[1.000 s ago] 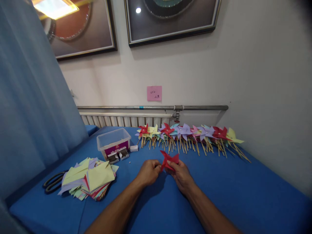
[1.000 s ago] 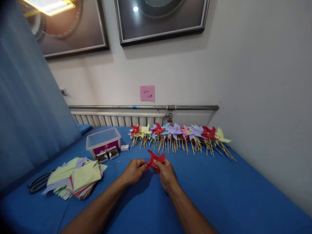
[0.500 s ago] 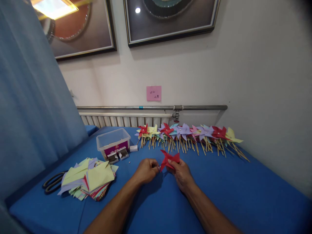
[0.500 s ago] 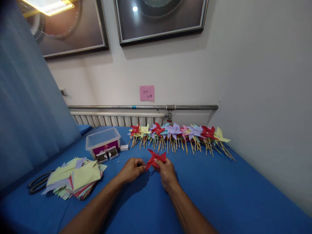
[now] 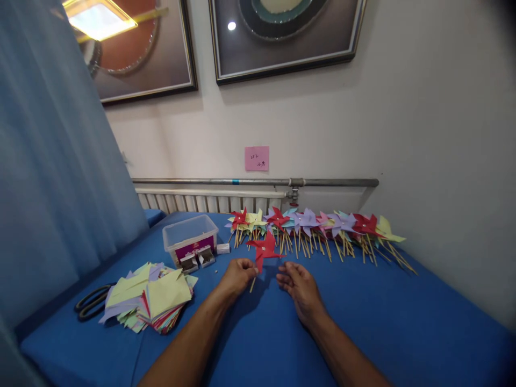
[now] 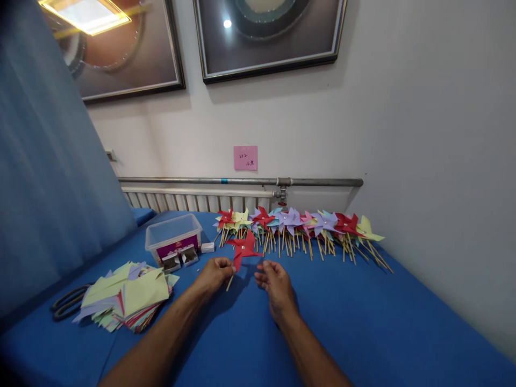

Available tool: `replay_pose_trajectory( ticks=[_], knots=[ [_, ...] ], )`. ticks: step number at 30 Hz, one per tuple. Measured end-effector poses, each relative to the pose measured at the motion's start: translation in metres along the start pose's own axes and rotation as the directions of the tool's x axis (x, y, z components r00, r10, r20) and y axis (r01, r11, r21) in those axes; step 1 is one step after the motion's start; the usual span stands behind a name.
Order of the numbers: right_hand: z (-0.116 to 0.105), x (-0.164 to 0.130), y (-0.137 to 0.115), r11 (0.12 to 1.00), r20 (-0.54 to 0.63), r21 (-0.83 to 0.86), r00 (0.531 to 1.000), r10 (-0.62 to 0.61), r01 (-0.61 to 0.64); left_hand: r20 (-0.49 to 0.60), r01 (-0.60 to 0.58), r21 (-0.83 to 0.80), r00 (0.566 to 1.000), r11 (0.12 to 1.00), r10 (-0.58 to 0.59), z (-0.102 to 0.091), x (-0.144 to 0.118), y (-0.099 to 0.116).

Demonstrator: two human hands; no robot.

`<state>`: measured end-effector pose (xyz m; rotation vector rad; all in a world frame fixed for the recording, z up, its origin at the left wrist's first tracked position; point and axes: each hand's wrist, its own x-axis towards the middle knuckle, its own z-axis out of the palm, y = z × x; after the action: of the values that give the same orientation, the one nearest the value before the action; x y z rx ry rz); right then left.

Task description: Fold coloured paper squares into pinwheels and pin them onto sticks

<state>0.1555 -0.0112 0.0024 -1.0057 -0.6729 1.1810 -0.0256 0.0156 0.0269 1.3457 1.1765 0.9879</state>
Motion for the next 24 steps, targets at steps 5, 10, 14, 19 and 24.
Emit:
replay_pose_trajectory(
  ticks=[5, 10, 14, 19, 24],
  knots=[
    [0.012, -0.015, 0.015, 0.96, 0.195, -0.262, 0.98, -0.045, 0.096, -0.03, -0.035, -0.182, 0.999, 0.983, 0.03, 0.005, 0.003, -0.004],
    [0.025, -0.029, 0.025, 0.941, 0.324, -0.322, 0.946, 0.008, 0.103, -0.019, -0.033, -0.266, 0.999, 0.963, 0.029, 0.012, 0.002, -0.004],
    [0.026, -0.029, 0.023, 0.924, 0.334, -0.361, 0.943, 0.002, 0.125, -0.031, -0.02, -0.297, 0.999, 0.955, 0.011, 0.015, 0.0, -0.001],
    [0.023, -0.025, 0.023, 0.926, 0.294, -0.358, 0.956, -0.006, 0.116, -0.069, -0.027, -0.329, 0.998, 0.944, 0.004, 0.016, -0.002, 0.004],
    [0.021, -0.024, 0.028, 0.915, 0.316, -0.379, 0.949, -0.012, 0.138, -0.148, -0.082, -0.298, 0.988, 0.951, 0.038, 0.015, -0.001, 0.004]
  ],
)
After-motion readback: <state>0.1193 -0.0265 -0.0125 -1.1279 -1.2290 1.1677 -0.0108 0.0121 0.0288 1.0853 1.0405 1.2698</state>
